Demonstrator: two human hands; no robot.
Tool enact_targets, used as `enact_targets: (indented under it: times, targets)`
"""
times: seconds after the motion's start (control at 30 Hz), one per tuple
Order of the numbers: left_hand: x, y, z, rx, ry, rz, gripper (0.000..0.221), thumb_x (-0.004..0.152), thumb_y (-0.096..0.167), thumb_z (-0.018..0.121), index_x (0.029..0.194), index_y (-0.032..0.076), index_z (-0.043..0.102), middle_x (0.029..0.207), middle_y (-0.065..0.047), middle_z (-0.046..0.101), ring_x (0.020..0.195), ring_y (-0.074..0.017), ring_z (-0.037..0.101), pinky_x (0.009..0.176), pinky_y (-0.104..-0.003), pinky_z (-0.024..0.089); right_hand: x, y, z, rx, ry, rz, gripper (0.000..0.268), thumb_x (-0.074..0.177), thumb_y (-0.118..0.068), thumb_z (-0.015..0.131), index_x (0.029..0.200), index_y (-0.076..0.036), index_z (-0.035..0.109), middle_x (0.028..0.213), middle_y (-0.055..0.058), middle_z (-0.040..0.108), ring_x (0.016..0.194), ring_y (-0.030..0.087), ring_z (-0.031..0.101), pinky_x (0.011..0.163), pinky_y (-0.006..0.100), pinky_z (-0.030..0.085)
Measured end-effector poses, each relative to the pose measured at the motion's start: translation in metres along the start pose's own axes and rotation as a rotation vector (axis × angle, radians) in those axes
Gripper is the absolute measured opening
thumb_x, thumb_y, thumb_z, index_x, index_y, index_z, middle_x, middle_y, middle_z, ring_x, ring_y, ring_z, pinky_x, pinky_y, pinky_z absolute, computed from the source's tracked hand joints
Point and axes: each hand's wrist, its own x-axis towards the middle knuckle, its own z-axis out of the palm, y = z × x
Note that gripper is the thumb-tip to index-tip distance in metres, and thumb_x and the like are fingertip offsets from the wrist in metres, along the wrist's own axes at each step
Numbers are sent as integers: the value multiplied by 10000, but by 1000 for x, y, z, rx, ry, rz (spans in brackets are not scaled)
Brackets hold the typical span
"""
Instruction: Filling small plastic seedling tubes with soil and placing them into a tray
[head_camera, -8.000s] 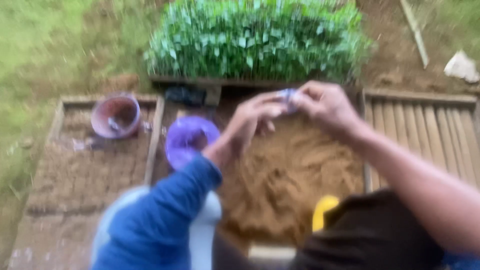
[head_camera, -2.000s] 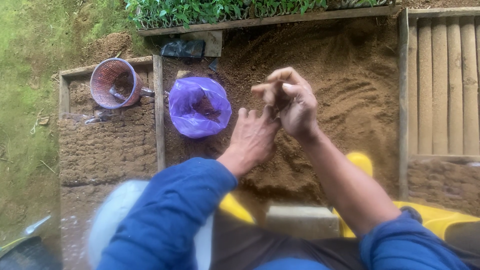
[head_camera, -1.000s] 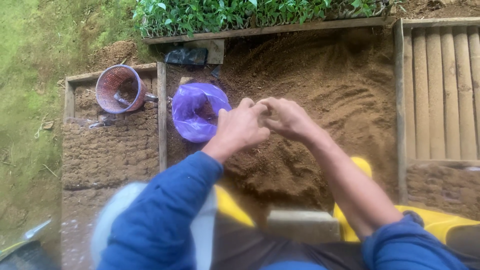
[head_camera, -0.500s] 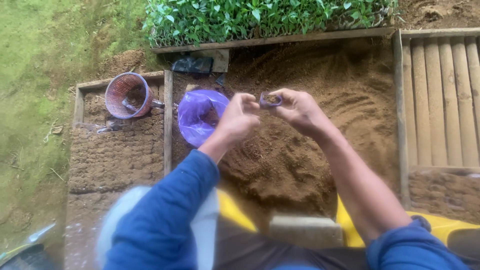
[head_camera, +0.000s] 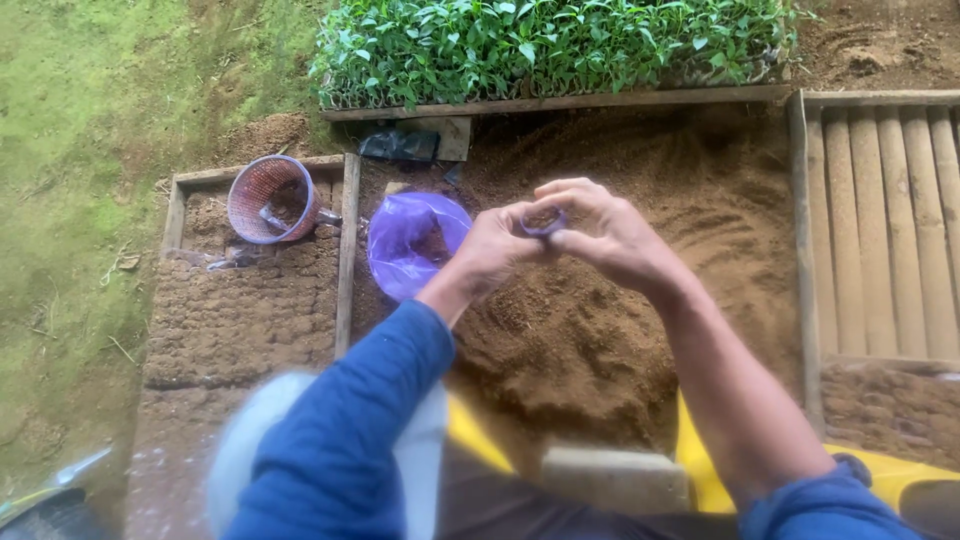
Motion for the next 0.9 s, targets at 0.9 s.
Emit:
enact_targets:
  times: [0.9]
  targets:
    - [-11,17,-6,67,-127,53,376,795,1,856,1138,40,707,923,-4,733,775,-52,642,709,-178,552,-25,161,51,-595,31,573,534,1004,-178,567,1506,-38,449,1508,190,496,1396,304,445,1077,522,481]
